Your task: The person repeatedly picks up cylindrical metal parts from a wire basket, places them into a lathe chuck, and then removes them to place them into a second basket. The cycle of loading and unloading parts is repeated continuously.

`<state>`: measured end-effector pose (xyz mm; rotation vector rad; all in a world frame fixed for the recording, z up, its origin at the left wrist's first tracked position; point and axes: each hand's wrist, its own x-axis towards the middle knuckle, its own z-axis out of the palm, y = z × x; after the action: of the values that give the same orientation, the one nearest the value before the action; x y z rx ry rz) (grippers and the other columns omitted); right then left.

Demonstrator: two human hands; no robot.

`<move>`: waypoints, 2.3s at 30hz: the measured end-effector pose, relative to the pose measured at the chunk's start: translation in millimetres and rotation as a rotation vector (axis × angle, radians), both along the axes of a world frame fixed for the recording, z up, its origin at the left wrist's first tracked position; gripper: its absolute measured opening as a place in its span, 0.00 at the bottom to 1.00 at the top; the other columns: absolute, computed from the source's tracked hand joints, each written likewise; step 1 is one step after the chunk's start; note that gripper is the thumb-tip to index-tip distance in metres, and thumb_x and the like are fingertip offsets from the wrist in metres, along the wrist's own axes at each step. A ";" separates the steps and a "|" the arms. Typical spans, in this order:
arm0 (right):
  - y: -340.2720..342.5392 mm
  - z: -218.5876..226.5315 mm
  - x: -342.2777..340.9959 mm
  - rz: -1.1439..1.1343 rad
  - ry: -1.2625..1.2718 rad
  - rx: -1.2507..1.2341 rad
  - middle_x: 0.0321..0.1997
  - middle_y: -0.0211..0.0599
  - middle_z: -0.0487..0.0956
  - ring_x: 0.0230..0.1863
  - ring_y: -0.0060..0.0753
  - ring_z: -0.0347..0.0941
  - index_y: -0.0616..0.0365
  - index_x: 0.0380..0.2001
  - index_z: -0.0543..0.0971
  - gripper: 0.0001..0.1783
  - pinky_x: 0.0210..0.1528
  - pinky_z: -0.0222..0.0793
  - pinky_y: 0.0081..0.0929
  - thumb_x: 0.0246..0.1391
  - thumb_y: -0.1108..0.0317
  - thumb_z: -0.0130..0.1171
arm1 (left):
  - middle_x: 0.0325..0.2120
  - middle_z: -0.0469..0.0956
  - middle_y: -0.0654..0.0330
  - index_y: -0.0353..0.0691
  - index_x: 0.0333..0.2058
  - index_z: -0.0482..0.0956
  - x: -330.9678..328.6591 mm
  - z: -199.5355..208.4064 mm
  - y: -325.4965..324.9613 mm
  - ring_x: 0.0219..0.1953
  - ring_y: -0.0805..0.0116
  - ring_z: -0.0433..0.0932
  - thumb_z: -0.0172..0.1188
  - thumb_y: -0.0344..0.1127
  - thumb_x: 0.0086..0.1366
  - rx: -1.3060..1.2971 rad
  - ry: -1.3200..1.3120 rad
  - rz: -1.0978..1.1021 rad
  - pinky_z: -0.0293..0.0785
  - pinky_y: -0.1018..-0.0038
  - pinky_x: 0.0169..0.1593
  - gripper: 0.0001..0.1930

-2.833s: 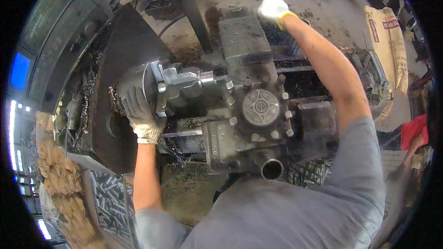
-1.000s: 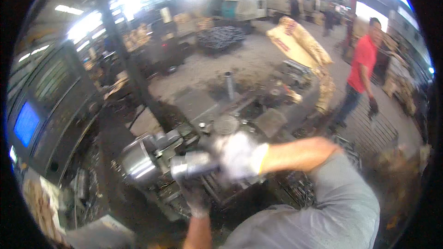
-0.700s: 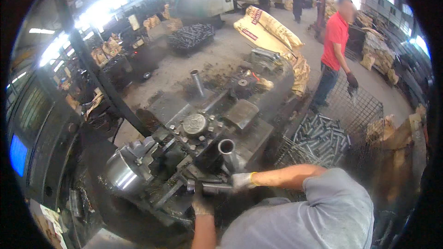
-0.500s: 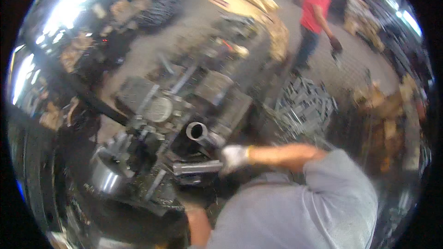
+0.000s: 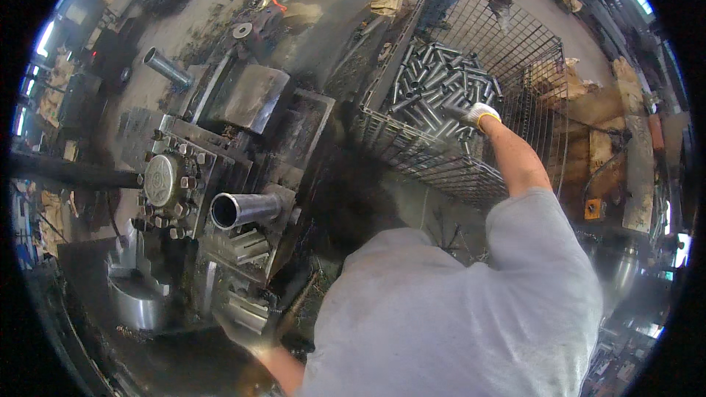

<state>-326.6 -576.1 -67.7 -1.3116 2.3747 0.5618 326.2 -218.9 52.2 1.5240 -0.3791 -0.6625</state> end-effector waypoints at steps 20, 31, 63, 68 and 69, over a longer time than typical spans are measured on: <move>168.0 176.2 502.6 1.713 -1.119 -0.295 0.66 0.49 0.75 0.60 0.56 0.78 0.47 0.69 0.71 0.40 0.59 0.77 0.46 0.49 0.65 0.68 | 0.45 0.85 0.54 0.39 0.58 0.78 -15.9 35.1 5.4 0.42 0.59 0.85 0.54 0.56 0.77 -0.364 1.200 -0.176 0.84 0.62 0.49 0.26; 144.5 149.2 562.0 1.011 -1.243 0.076 0.42 0.54 0.87 0.43 0.49 0.85 0.60 0.50 0.83 0.27 0.48 0.79 0.40 0.53 0.52 0.69 | 0.39 0.86 0.56 0.42 0.51 0.81 69.4 -35.5 15.6 0.38 0.60 0.85 0.50 0.61 0.77 -0.393 0.783 -0.087 0.85 0.62 0.44 0.27; -47.0 223.7 804.8 2.025 -0.567 0.186 0.42 0.55 0.86 0.45 0.51 0.84 0.63 0.47 0.83 0.38 0.48 0.79 0.45 0.32 0.51 0.77 | 0.31 0.77 0.65 0.45 0.40 0.80 28.5 -121.8 202.8 0.32 0.64 0.74 0.59 0.49 0.73 -0.245 0.543 1.029 0.73 0.60 0.39 0.14; -57.3 228.6 811.9 1.969 -0.273 0.254 0.43 0.51 0.87 0.44 0.48 0.85 0.55 0.47 0.86 0.32 0.48 0.77 0.43 0.41 0.45 0.75 | 0.31 0.75 0.68 0.46 0.46 0.76 68.0 -120.1 248.0 0.41 0.62 0.75 0.44 0.59 0.78 -0.423 0.477 1.060 0.72 0.53 0.45 0.23; -56.9 229.4 813.1 2.002 -0.068 0.285 0.40 0.50 0.88 0.41 0.44 0.85 0.58 0.41 0.88 0.27 0.45 0.78 0.42 0.42 0.50 0.74 | 0.31 0.75 0.68 0.46 0.45 0.76 72.6 -117.6 257.6 0.40 0.62 0.75 0.43 0.59 0.78 -0.423 0.499 1.030 0.73 0.53 0.46 0.23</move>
<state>486.5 -633.0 161.7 -2.9251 0.0862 1.0850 398.8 38.7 -65.4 0.9113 0.5984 -0.0962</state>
